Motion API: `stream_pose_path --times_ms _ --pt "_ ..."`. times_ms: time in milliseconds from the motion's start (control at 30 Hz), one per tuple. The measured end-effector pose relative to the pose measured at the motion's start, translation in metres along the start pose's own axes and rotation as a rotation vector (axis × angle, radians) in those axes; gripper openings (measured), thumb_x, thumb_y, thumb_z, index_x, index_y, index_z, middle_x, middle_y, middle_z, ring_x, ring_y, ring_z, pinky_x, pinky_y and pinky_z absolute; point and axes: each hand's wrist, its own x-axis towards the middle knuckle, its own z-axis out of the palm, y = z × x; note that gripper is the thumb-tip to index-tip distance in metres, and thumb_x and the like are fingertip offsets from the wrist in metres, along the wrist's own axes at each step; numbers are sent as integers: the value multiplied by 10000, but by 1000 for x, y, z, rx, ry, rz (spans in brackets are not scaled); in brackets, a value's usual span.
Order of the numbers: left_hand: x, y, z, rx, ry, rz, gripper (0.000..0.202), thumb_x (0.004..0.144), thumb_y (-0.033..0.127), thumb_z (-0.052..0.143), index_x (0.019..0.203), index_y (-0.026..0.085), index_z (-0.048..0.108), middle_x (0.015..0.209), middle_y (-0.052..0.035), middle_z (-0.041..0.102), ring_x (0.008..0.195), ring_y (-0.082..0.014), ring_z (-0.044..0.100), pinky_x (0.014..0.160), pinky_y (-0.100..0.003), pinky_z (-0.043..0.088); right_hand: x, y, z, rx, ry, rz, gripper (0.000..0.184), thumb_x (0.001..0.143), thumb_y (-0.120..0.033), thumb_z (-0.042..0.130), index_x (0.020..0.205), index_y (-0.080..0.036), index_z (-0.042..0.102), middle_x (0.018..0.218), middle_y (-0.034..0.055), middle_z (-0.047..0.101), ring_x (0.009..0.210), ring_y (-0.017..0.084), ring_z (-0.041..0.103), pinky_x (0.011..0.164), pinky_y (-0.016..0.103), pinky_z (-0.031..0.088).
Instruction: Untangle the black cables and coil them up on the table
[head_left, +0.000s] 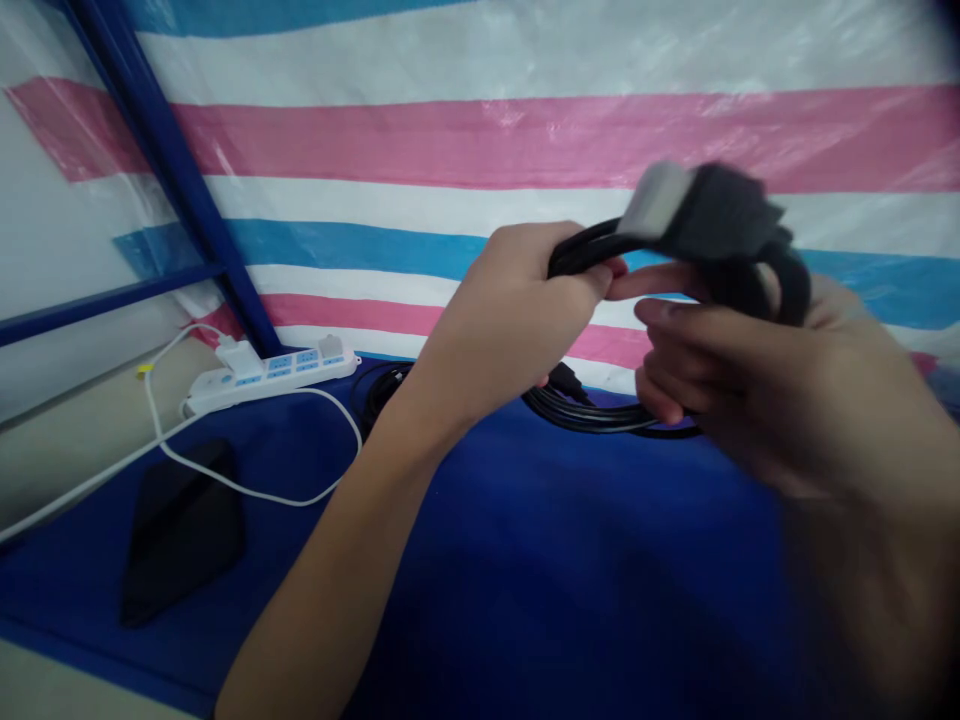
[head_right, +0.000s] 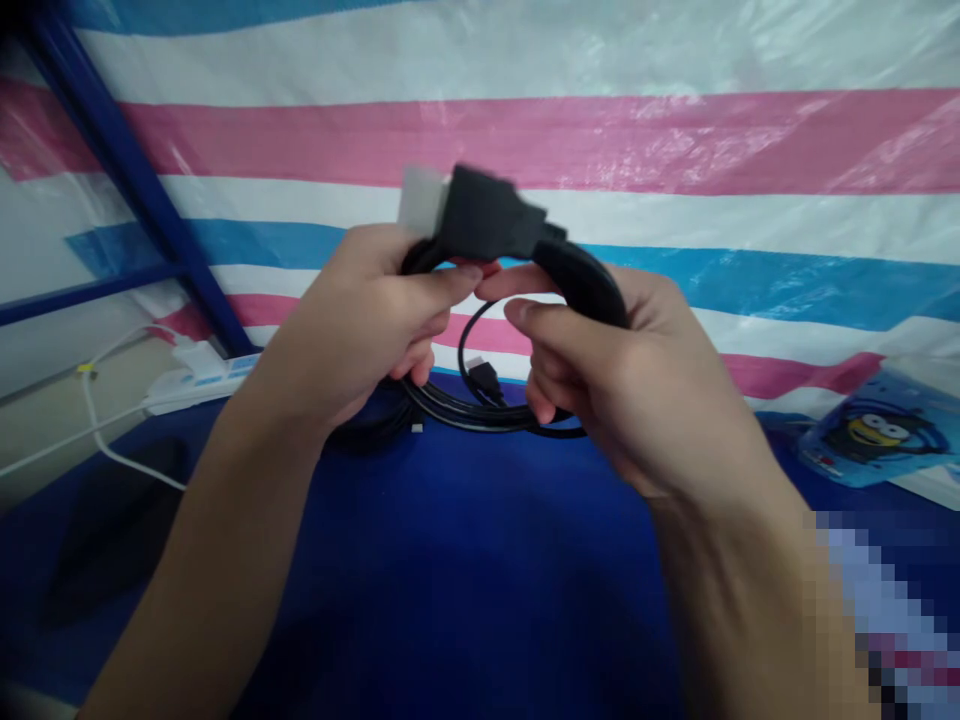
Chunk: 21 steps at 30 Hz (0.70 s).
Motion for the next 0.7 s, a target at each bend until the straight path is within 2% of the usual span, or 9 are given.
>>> stream_pose_path --times_ms 100,167,267,367,467,567,700 --pt "2 -4 -2 -3 8 -13 233 803 157 416 572 127 420 485 65 239 378 35 271 384 -95 286 -3 -2 -1 -125 14 -31 157 751 -233 589 890 -236 661 421 -43 311 345 37 386 348 172 359" --pt "3 -5 -1 -26 28 3 221 810 168 425 595 117 443 483 70 246 385 47 266 401 -81 241 -4 -2 0 -143 24 -43 150 762 -250 590 897 -241 654 420 -43 319 346 36 390 349 168 364" --pt "4 -3 0 -63 21 -3 171 823 191 438 762 107 573 473 84 250 386 61 257 439 -65 237 -3 -2 1 -92 9 -65 101 771 -251 588 862 -236 630 418 -45 255 339 16 339 364 162 366" --pt "3 1 3 -155 -14 -31 215 836 207 433 897 104 612 487 92 218 395 80 214 469 -54 240 0 -1 0 25 -40 -73 74 789 -233 551 834 -218 607 429 -42 209 341 17 320 384 181 370" --pt "2 3 5 -248 -57 -40 181 834 200 423 842 122 587 533 73 210 404 61 220 423 -66 213 4 -2 -1 103 -40 -76 64 795 -205 518 809 -209 581 452 -35 265 361 35 364 392 198 373" --pt "0 2 4 -319 -112 -54 109 827 192 432 776 160 523 549 61 177 411 31 186 366 -85 182 6 -2 -2 102 -22 -43 30 798 -217 516 790 -208 543 451 -41 278 322 36 316 342 205 329" --pt "-3 0 0 -445 -275 -67 92 821 231 485 775 160 522 516 76 156 380 31 162 344 -84 200 4 -1 -11 35 -25 -2 264 773 -301 587 626 -171 410 402 -52 192 280 21 212 295 204 270"
